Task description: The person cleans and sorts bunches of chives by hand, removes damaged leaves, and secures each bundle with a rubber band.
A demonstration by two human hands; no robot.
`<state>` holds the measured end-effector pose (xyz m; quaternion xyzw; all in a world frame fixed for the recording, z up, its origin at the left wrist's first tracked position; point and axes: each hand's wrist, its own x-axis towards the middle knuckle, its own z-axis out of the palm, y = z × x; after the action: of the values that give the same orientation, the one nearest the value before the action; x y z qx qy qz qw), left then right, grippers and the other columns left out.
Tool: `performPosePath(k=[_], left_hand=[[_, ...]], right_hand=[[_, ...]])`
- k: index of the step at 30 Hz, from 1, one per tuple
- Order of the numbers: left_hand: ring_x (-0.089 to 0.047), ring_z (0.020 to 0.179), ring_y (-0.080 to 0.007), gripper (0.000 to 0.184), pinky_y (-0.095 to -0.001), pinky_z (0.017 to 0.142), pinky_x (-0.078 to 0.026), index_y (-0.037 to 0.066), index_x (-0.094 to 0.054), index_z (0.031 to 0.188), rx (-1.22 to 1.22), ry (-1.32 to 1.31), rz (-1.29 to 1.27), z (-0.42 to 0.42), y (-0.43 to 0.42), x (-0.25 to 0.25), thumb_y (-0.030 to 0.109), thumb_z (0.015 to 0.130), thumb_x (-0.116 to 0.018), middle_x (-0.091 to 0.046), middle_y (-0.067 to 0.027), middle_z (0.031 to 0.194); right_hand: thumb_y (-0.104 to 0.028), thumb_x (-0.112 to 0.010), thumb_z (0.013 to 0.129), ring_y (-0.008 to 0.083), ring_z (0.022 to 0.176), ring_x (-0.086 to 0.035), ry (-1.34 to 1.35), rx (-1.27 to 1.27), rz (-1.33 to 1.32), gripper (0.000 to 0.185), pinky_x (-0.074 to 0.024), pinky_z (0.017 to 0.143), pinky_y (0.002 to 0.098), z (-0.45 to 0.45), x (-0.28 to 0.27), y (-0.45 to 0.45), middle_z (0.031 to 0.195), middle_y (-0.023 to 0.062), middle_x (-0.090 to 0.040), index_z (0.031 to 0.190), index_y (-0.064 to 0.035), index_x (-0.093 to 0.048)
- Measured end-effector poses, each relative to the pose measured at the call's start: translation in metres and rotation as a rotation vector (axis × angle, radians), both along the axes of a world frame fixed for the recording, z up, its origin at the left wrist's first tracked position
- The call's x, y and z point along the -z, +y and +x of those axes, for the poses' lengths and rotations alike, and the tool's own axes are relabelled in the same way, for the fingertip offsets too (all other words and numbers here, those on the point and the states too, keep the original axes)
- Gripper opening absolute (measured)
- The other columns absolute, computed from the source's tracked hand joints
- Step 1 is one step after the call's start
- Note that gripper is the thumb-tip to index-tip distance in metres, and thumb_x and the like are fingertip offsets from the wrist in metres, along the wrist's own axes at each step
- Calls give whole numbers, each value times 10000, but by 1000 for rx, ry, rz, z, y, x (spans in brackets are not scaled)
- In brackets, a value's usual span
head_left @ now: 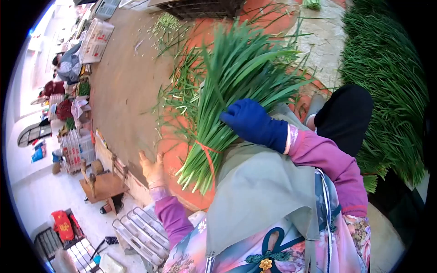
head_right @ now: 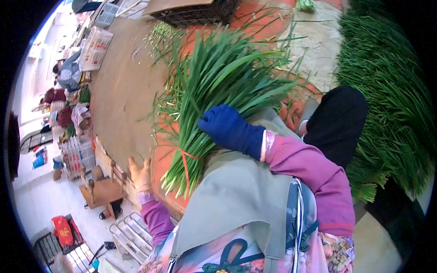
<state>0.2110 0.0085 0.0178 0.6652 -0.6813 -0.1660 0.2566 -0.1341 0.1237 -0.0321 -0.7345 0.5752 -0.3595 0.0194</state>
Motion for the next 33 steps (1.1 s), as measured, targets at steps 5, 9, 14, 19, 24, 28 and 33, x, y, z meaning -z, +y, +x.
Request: performPosePath(k=[5,9,14,19,24,28,33], left_hand=[[-395,1214,-282,837,-345,993,-340,14,-166,1395,353,242,495,-144,17,-75,101,741,-681,-349,-198,1343],[-415,1201,-275,791,-349,1005,-320,-10,-216,1376,724,373,343,-191,20,-21,-1,720,-658,-340,-174,1368],[-550,1039,-328,440,-397,921,-400,1,-516,1162,1343,335,-306,-216,42,-4,-118,738,-510,-601,-144,1063],[-608,905,-223,443,-285,747,-490,49,-506,1218,894,378,4,-221,50,18,-124,815,-443,-611,-123,984],[-525,1048,-297,437,-428,933,-354,112,-568,1157,932,-51,-194,-214,45,10,-41,749,-549,-557,-94,1143],[-437,1160,-293,437,-469,985,-282,155,-582,1144,886,-229,-219,-213,49,14,58,719,-609,-524,-60,1209],[-451,1151,-282,431,-466,986,-281,180,-597,1123,875,-201,-234,-216,53,15,42,714,-609,-522,-57,1215]], right_hand=[[-116,-530,715,239,757,-510,33,-3,-64,433,-422,685,377,2,-14,7,792,54,-484,1145,-170,-529],[-145,-528,748,280,967,-513,102,59,-65,500,-384,878,467,-4,-15,21,1041,112,-525,1244,-169,-467],[-187,-523,732,274,931,-506,164,127,-69,344,-379,796,428,-11,-3,33,1038,123,-522,1057,-73,-528],[-143,-513,728,220,777,-534,100,47,43,344,-428,655,332,-5,3,36,987,82,-534,1064,-76,-545],[-151,-513,733,213,768,-533,106,29,-12,333,-424,612,326,2,13,34,989,70,-533,1058,-90,-554],[-180,-522,736,237,735,-543,31,-16,3,206,-417,577,363,-3,15,33,861,65,-527,922,-99,-556],[-268,-634,712,246,763,-564,-204,-99,195,253,-440,599,375,-35,0,30,847,61,-548,896,-108,-564]])
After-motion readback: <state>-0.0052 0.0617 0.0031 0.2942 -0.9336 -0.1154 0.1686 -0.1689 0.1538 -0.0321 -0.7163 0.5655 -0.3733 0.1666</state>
